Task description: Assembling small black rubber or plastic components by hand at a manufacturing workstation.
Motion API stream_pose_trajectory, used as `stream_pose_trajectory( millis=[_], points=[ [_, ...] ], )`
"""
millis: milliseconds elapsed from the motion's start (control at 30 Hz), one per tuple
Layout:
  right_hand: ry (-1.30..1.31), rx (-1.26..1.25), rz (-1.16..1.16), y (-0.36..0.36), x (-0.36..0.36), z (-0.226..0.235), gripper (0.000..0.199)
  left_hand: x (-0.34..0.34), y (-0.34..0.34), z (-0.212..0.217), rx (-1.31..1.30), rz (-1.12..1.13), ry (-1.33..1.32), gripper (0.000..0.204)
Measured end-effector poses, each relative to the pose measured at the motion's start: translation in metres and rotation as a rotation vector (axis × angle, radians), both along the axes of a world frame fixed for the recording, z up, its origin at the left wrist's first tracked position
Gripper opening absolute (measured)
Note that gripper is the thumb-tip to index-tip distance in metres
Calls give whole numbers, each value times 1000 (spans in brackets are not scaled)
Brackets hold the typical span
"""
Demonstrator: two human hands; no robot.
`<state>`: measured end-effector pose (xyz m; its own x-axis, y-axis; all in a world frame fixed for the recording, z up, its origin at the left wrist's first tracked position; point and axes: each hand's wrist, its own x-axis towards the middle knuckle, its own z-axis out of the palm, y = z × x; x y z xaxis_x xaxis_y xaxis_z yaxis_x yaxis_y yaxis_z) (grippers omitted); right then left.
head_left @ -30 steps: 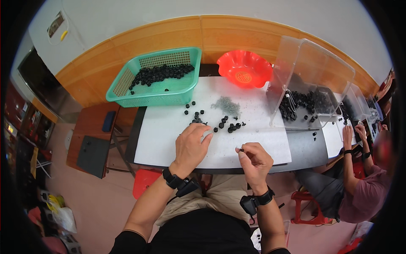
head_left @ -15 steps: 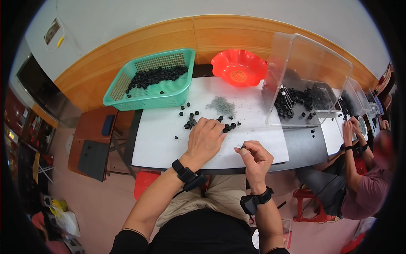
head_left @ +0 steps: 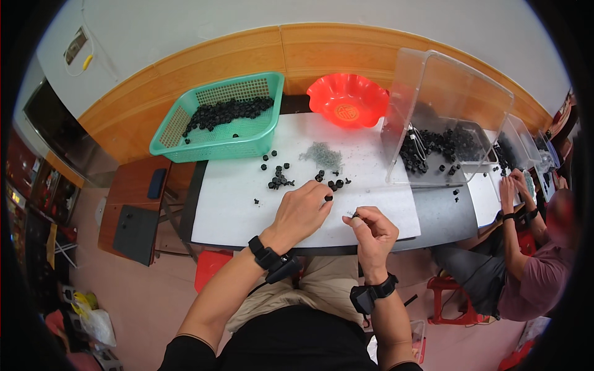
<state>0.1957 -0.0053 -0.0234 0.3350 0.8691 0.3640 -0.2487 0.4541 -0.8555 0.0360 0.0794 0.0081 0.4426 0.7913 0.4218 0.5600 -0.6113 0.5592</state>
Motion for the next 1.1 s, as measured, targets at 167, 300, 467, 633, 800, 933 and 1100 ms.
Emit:
stream_pose_trajectory(
  millis=[167, 300, 467, 633, 800, 933, 1100],
  points=[
    [-44, 7, -6, 1, -1, -2, 15, -9, -14, 1, -134, -60, -251, 23],
    [-78, -6, 20, 1, -5, 2, 16, -16, -22, -5, -384, -84, -495, 24],
    [-45, 18, 79, 1, -14, 7, 19, -21, -26, -9, -537, -71, -592, 22],
    [-60, 17, 93, 3, -19, 5, 19, -27, -29, -3, -698, -67, -601, 20],
    [-60, -18, 101, 2, -21, 7, 19, -31, -30, -8, -753, -120, -670, 23],
    [-90, -12, 94, 4, -23, 8, 18, -31, -32, -8, -794, -143, -701, 23],
    [-108, -52, 80, 3, -24, 8, 18, -34, -30, -12, -886, -174, -804, 23]
  ],
)
